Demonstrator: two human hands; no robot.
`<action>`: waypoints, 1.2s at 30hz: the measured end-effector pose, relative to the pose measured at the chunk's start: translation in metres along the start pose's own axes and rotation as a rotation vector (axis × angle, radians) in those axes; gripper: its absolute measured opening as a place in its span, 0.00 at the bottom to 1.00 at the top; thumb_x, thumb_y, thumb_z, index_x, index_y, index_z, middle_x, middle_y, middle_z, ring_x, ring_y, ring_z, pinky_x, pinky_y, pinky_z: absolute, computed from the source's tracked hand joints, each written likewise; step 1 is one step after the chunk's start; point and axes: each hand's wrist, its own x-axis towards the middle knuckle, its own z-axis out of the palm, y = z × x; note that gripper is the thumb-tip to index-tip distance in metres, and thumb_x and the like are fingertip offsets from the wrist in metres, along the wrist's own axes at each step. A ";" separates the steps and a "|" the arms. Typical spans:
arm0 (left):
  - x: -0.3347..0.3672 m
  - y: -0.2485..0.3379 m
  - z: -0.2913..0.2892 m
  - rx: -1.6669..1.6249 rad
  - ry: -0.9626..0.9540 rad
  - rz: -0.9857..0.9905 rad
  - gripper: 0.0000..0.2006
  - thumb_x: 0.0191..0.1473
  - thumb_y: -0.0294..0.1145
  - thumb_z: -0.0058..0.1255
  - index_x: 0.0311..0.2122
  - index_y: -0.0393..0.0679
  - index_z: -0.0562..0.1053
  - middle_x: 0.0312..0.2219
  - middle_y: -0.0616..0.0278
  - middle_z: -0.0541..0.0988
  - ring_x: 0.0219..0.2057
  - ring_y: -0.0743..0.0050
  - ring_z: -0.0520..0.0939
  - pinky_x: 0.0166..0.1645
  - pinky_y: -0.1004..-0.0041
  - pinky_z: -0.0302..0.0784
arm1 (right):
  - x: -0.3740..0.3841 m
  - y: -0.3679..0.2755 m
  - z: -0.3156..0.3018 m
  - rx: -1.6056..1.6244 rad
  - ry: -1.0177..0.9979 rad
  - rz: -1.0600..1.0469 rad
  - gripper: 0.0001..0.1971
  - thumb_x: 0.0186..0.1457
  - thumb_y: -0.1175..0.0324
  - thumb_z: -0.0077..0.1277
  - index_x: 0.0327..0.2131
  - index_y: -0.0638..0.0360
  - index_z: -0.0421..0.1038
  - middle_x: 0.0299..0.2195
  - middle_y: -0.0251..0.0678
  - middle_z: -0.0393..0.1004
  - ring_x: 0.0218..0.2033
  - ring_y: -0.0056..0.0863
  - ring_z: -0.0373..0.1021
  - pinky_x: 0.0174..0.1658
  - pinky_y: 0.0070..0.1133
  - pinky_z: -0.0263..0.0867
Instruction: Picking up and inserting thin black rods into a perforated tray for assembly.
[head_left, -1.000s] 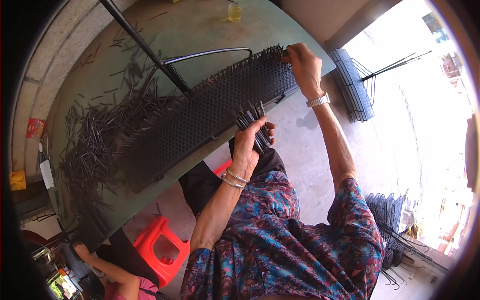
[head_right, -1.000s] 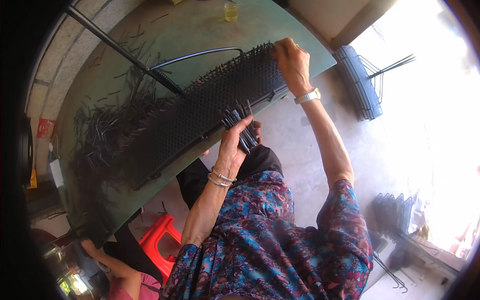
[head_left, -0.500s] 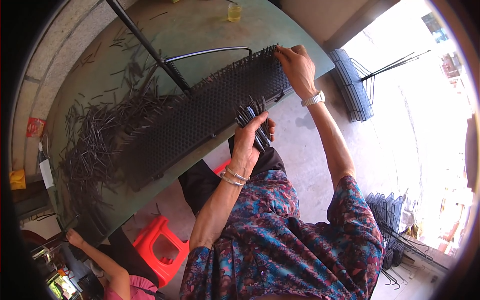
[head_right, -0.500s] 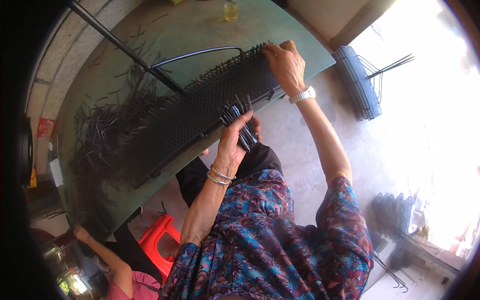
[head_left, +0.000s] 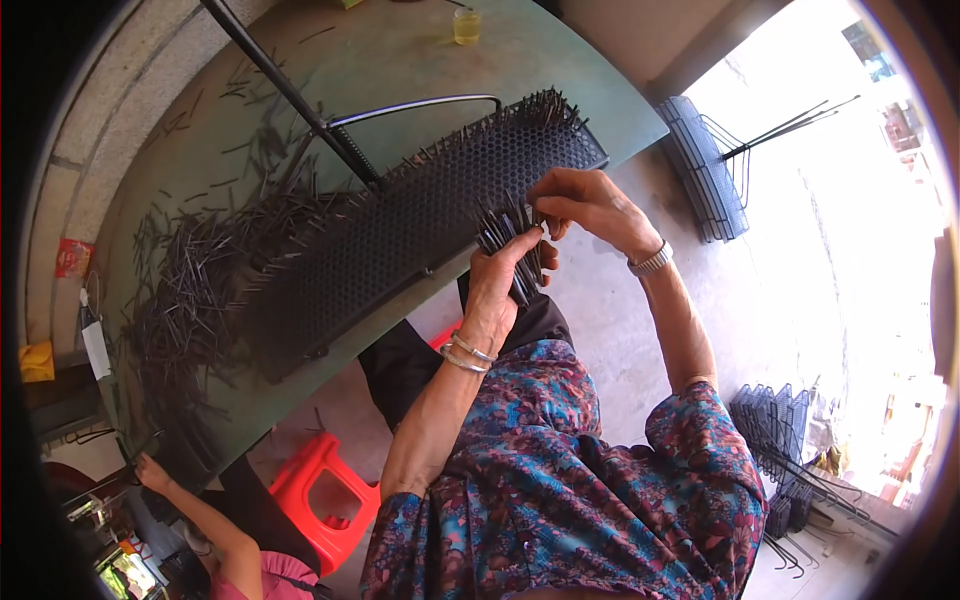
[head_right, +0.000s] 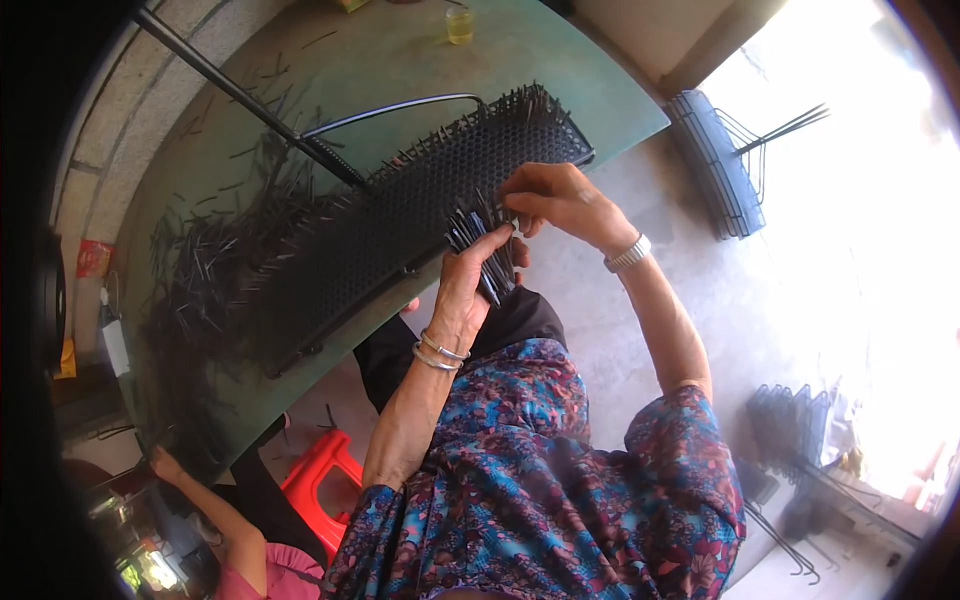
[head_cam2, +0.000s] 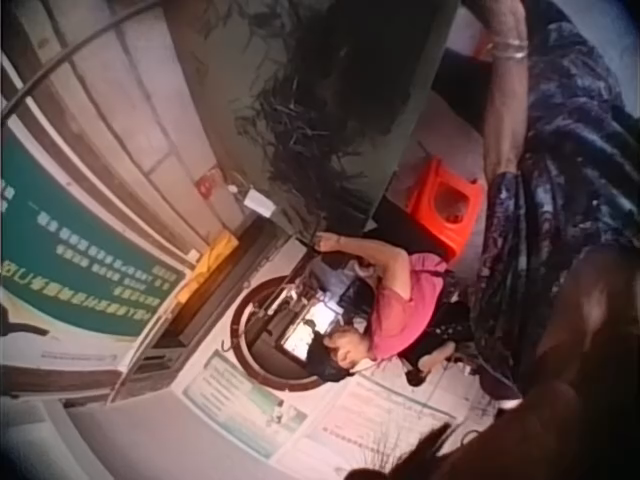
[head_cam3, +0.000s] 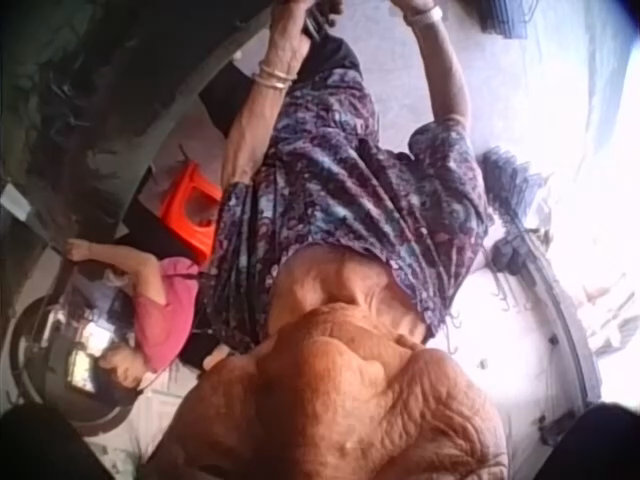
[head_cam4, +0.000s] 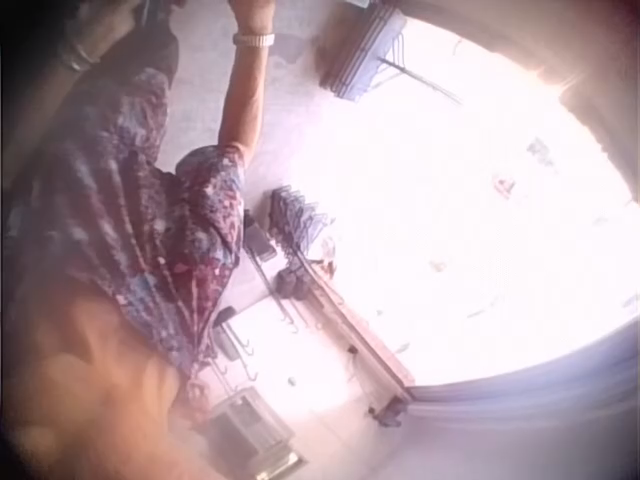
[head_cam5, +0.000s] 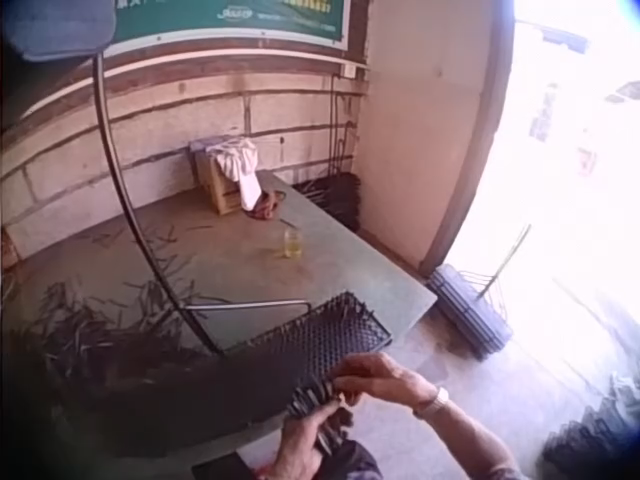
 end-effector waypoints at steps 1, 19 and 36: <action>0.000 0.001 -0.001 0.003 0.000 -0.001 0.08 0.52 0.32 0.55 0.37 0.43 0.74 0.23 0.63 0.78 0.22 0.74 0.80 0.23 0.75 0.73 | 0.000 0.001 0.000 0.002 0.001 -0.001 0.09 0.58 0.71 0.49 0.39 0.67 0.72 0.26 0.30 0.73 0.26 0.16 0.70 0.31 0.16 0.69; 0.000 0.004 -0.004 0.061 0.020 -0.043 0.09 0.52 0.31 0.55 0.38 0.42 0.74 0.24 0.61 0.79 0.23 0.71 0.81 0.23 0.76 0.74 | -0.001 0.004 0.004 -0.011 0.057 0.000 0.09 0.57 0.71 0.50 0.37 0.68 0.73 0.28 0.31 0.74 0.27 0.17 0.71 0.33 0.16 0.70; 0.013 -0.011 -0.014 -0.212 -0.007 -0.145 0.09 0.56 0.35 0.52 0.40 0.45 0.71 0.40 0.53 0.77 0.42 0.55 0.79 0.43 0.54 0.79 | 0.028 -0.004 -0.042 -0.485 0.888 -0.460 0.04 0.56 0.74 0.47 0.32 0.64 0.68 0.23 0.40 0.77 0.27 0.28 0.77 0.30 0.20 0.69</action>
